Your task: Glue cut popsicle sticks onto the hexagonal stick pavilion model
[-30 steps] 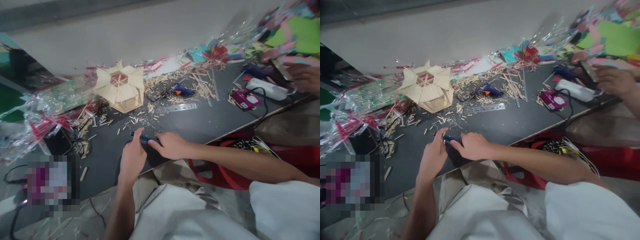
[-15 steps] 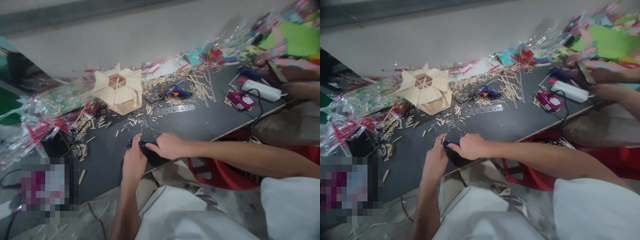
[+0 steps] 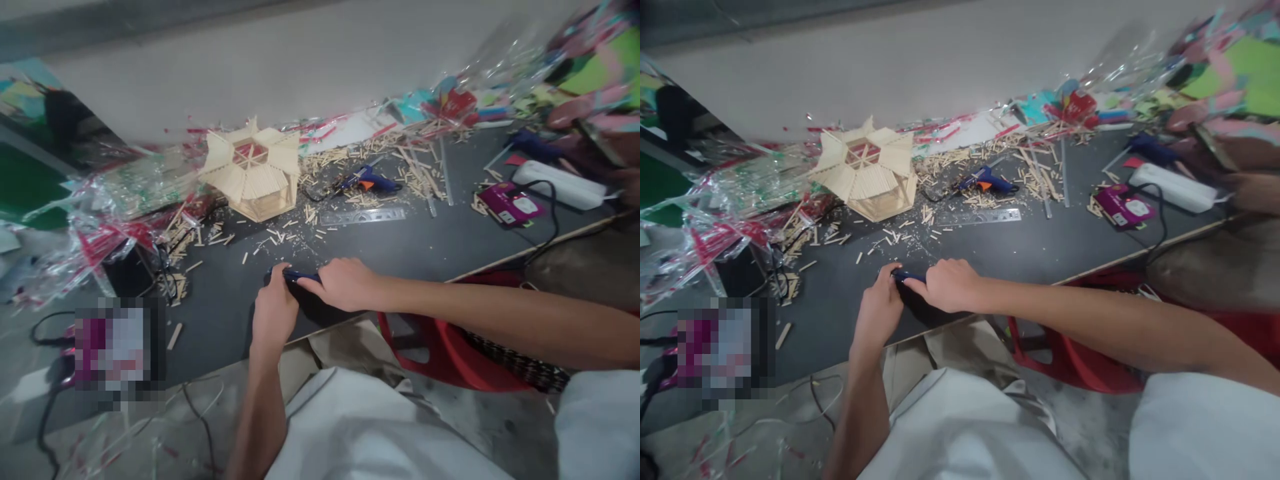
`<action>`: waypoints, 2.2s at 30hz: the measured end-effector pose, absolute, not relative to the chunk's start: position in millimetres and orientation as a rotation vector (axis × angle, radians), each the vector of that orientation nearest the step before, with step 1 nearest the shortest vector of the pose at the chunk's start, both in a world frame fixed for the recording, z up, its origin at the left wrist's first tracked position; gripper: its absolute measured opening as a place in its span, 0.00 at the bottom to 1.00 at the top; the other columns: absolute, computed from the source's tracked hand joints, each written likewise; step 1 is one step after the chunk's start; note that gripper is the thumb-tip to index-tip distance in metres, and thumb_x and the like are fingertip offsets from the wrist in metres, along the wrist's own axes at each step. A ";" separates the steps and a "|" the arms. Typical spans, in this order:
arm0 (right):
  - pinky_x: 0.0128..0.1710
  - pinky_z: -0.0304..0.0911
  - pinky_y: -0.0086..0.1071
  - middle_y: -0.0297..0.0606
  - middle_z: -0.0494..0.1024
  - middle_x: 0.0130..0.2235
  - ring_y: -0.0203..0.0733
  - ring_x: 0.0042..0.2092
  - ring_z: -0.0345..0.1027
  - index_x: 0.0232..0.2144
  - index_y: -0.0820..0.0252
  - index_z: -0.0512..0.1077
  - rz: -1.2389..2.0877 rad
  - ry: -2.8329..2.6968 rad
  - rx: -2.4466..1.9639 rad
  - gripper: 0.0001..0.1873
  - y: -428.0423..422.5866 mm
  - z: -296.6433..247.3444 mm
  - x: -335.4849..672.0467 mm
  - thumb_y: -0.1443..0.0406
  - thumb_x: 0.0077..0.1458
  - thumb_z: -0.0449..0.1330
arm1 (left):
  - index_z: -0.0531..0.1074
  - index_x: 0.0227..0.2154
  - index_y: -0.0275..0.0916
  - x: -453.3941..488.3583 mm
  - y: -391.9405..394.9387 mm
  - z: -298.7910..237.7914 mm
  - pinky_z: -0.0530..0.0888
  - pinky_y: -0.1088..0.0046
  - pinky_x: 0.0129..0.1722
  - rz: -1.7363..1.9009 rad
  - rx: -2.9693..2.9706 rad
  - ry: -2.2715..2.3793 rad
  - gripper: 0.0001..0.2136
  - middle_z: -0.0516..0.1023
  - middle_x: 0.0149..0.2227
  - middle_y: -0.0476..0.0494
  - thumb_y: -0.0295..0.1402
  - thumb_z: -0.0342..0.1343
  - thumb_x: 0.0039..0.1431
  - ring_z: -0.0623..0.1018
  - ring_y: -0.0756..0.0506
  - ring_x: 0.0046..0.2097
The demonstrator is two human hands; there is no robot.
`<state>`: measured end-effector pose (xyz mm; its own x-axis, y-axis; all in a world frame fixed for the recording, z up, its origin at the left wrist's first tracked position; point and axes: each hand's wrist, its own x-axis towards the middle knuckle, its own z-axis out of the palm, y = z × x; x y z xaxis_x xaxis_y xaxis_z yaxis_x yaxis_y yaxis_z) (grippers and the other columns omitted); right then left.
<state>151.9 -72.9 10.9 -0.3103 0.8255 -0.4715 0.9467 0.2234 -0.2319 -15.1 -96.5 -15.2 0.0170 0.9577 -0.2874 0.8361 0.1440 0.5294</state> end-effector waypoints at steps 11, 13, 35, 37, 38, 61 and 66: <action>0.41 0.71 0.43 0.55 0.81 0.47 0.59 0.47 0.79 0.48 0.69 0.78 -0.395 2.335 1.733 0.36 -86.1 6.2 161.9 0.43 0.72 0.45 | 0.58 0.69 0.38 -30.2 -88.9 -7.2 0.76 0.58 0.45 0.124 1.923 1.806 0.24 0.85 0.43 0.34 0.32 0.44 0.73 0.84 0.31 0.45; 0.41 0.70 0.43 0.55 0.80 0.47 0.59 0.48 0.78 0.49 0.69 0.77 -0.389 2.319 1.754 0.36 -91.4 7.4 167.7 0.43 0.72 0.45 | 0.58 0.70 0.38 -39.9 -86.5 -4.1 0.76 0.58 0.47 0.134 1.958 1.797 0.24 0.85 0.45 0.34 0.35 0.44 0.74 0.84 0.32 0.47; 0.49 0.60 0.45 0.59 0.74 0.46 0.61 0.48 0.68 0.55 0.77 0.69 0.220 2.264 2.107 0.34 -104.8 -45.0 212.9 0.47 0.71 0.50 | 0.78 0.40 0.33 -25.4 -48.8 -24.2 0.71 0.59 0.48 0.047 2.918 1.343 0.10 0.79 0.44 0.35 0.23 0.50 0.70 0.77 0.35 0.49; 0.50 0.60 0.46 0.59 0.74 0.46 0.62 0.49 0.67 0.56 0.77 0.69 0.226 2.274 2.111 0.34 -104.8 -45.5 211.3 0.47 0.71 0.50 | 0.77 0.41 0.31 -22.0 -47.3 -22.4 0.71 0.60 0.47 -0.023 2.977 1.300 0.11 0.78 0.44 0.33 0.18 0.49 0.67 0.77 0.35 0.49; 0.50 0.61 0.46 0.59 0.74 0.46 0.63 0.49 0.67 0.56 0.77 0.69 0.227 2.282 2.115 0.34 -104.7 -45.9 211.1 0.47 0.71 0.50 | 0.76 0.42 0.30 -20.4 -46.8 -21.6 0.71 0.60 0.46 -0.050 2.999 1.284 0.12 0.78 0.44 0.32 0.17 0.48 0.66 0.77 0.35 0.49; 0.66 0.53 0.55 0.69 0.68 0.62 0.69 0.65 0.57 0.65 0.84 0.61 0.050 2.444 2.137 0.43 -94.1 -52.9 212.3 0.46 0.70 0.50 | 0.78 0.43 0.38 -36.9 -29.8 -24.8 0.75 0.69 0.48 0.718 2.281 1.271 0.09 0.80 0.42 0.42 0.30 0.51 0.72 0.80 0.45 0.44; 0.65 0.56 0.54 0.63 0.71 0.60 0.66 0.63 0.61 0.63 0.78 0.66 -0.068 2.557 2.147 0.36 -87.1 -52.2 213.2 0.49 0.71 0.50 | 0.80 0.42 0.40 -37.3 -27.8 -22.5 0.75 0.66 0.54 0.766 2.218 1.189 0.11 0.83 0.47 0.41 0.28 0.51 0.71 0.81 0.43 0.51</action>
